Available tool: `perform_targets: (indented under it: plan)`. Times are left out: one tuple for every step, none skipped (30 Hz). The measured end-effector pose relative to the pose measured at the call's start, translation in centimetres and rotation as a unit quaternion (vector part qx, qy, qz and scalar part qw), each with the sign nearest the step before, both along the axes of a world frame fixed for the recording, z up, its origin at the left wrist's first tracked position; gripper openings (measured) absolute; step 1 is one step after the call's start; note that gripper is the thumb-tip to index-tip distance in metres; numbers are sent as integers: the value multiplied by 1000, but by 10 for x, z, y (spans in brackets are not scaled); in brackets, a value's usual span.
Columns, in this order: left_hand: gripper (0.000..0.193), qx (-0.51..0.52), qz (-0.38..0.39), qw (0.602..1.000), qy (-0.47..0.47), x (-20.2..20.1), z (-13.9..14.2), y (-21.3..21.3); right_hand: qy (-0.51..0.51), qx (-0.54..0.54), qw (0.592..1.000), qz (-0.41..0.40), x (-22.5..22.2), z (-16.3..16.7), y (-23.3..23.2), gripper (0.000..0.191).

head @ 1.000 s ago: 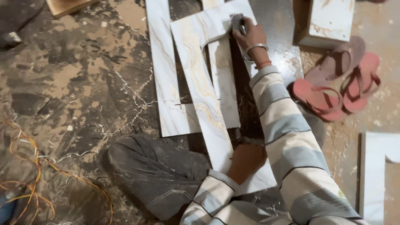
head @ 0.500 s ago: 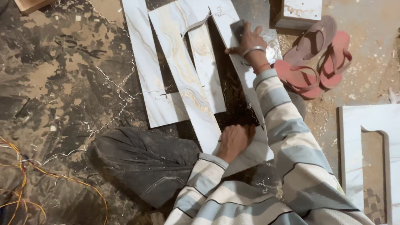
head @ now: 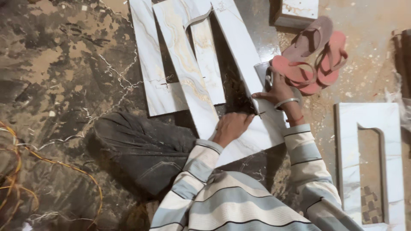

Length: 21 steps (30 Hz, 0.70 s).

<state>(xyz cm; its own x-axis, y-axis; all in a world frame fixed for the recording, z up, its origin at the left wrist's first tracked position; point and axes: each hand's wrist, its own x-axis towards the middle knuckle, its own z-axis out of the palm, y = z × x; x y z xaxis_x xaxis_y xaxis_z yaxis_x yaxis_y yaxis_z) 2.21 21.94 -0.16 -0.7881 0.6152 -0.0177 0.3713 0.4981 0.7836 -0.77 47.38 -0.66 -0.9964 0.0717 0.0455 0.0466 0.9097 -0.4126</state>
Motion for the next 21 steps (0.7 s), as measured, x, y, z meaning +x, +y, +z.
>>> perform_targets:
  plan:
    - [58, -33, -15, 999, -23, -3, 5, -2, 32, -48, 997, 45, 4, 4, 6, 113]
    - [62, -67, -31, 996, -44, -5, 10, -5, 65, -96, 989, 89, 5, 11, 10, 107]
    - [67, -102, -45, 991, -69, -6, 15, -8, -3, -220, 975, 19, 6, 22, 12, 99]
    - [67, -72, -26, 995, -61, -5, 20, -12, -77, -341, 936, -48, 7, 36, 12, 92]
    - [67, -44, -5, 998, -51, -3, 25, -16, -151, -456, 870, -112, 7, 54, 7, 86]
    - [68, -15, 15, 999, -40, 0, 28, -19, -149, -465, 868, -91, 6, 73, -1, 75]
    - [66, 26, 30, 999, -35, 3, 30, -22, -145, -474, 865, -70, 4, 94, -10, 64]
    - [64, 65, 45, 996, -29, 7, 31, -25, -142, -484, 862, -50, 4, 116, -23, 53]
    - [62, 105, 60, 992, -23, 10, 30, -27, -133, -416, 896, -76, 6, 140, -34, 42]
    - [62, 112, 76, 991, -19, 14, 27, -29, -122, -346, 925, -102, 9, 163, -47, 33]
    - [63, 118, 92, 989, -16, 17, 23, -32, -112, -274, 947, -128, 12, 182, -65, 28]
    - [65, 124, 108, 986, -14, 20, 18, -35, -65, -211, 973, -69, 11, 199, -84, 25]
    - [60, 187, 111, 976, -28, 23, 12, -39, -17, -147, 989, -7, 6, 214, -103, 24]
    - [59, 247, 109, 962, -50, 25, 7, -43, 33, -82, 995, 55, 4, 228, -124, 24]
    - [57, 292, 111, 947, -68, 28, 2, -50, 90, -37, 992, 81, 2, 239, -147, 23]
    - [56, 334, 138, 923, -131, 32, -3, -56, 148, 8, 983, 108, 1, 246, -172, 21]
    - [55, 382, 170, 885, -204, 36, -6, -63, 204, 52, 968, 133, 0, 251, -199, 19]
    - [54, 433, 210, 832, -275, 41, -7, -71, 224, -28, 966, 126, 2, 254, -226, 18]
    - [53, 486, 239, 768, -343, 46, -8, -80, 241, -106, 958, 117, 5, 256, -253, 18]
    - [52, 532, 246, 712, -387, 53, -7, -90, 203, -207, 951, 106, 10, 255, -279, 19]
    - [51, 585, 262, 633, -434, 60, -6, -105, 159, -306, 934, 97, 17, 252, -302, 21]
